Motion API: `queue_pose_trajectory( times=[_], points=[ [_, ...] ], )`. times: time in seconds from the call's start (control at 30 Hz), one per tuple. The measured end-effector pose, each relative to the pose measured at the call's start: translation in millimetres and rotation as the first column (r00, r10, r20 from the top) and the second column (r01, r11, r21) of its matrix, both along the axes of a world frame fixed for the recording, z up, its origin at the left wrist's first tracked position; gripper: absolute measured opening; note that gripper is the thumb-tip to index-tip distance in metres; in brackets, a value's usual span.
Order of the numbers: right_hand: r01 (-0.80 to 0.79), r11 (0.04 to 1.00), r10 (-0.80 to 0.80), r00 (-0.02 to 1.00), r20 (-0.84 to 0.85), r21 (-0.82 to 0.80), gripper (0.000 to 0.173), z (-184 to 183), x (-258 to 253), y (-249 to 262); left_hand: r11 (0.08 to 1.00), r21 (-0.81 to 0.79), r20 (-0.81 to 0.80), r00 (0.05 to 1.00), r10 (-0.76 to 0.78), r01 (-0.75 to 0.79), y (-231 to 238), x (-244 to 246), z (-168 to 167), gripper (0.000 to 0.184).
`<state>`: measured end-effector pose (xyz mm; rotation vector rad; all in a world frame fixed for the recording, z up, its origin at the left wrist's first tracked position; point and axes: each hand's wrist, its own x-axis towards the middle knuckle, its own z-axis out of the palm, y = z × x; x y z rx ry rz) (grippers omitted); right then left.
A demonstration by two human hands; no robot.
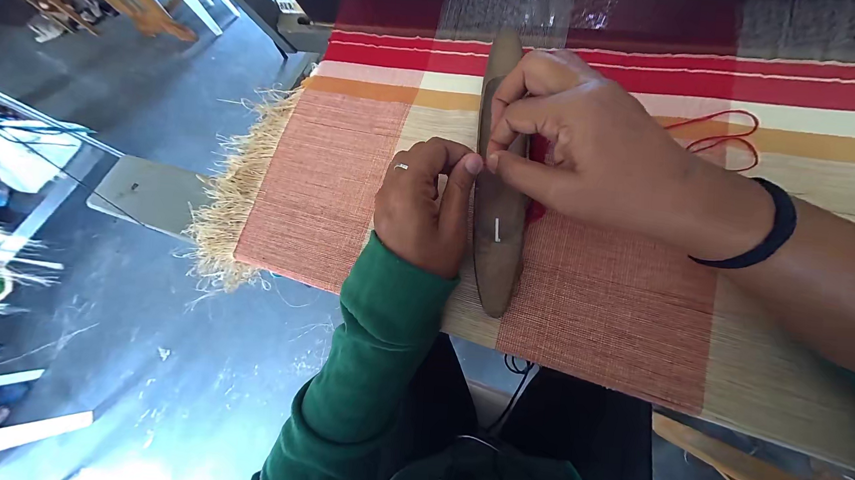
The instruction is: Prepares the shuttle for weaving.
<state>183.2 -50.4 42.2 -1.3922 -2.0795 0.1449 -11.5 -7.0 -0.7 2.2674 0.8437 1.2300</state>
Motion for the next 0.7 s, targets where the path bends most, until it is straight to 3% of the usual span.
queue_pose_trajectory(
  times=[0.2, 0.33, 0.5, 0.6, 0.7],
  points=[
    [-0.093, 0.993, 0.089, 0.995, 0.051, 0.073, 0.019, -1.4, 1.5, 2.8, 0.999, 0.035, -0.073, 0.997, -0.007, 0.009, -0.1, 2.4, 0.7, 0.025],
    [-0.049, 0.998, 0.047, 0.998, 0.042, 0.050, 0.018, -2.4, 4.5, 4.1, 1.000, -0.002, -0.118, 0.993, 0.015, -0.015, -2.6, 2.6, 2.3, 0.027],
    [0.066, 0.997, -0.072, 0.987, 0.143, 0.049, 0.018, -2.4, 11.5, 6.2, 0.994, -0.071, 0.040, 0.996, -0.075, 0.077, 1.3, 2.4, -1.9, 0.022],
    [0.084, 0.995, -0.094, 0.976, 0.198, 0.060, 0.018, -4.7, 4.4, 4.9, 0.975, -0.185, 0.019, 0.992, -0.123, 0.124, -1.0, 1.8, -2.4, 0.058],
    [0.092, 0.993, -0.107, 0.965, 0.238, 0.074, 0.021, -5.1, 1.5, 3.8, 0.963, -0.242, 0.003, 0.992, -0.122, 0.119, -1.3, -0.3, -3.9, 0.058]
  ],
)
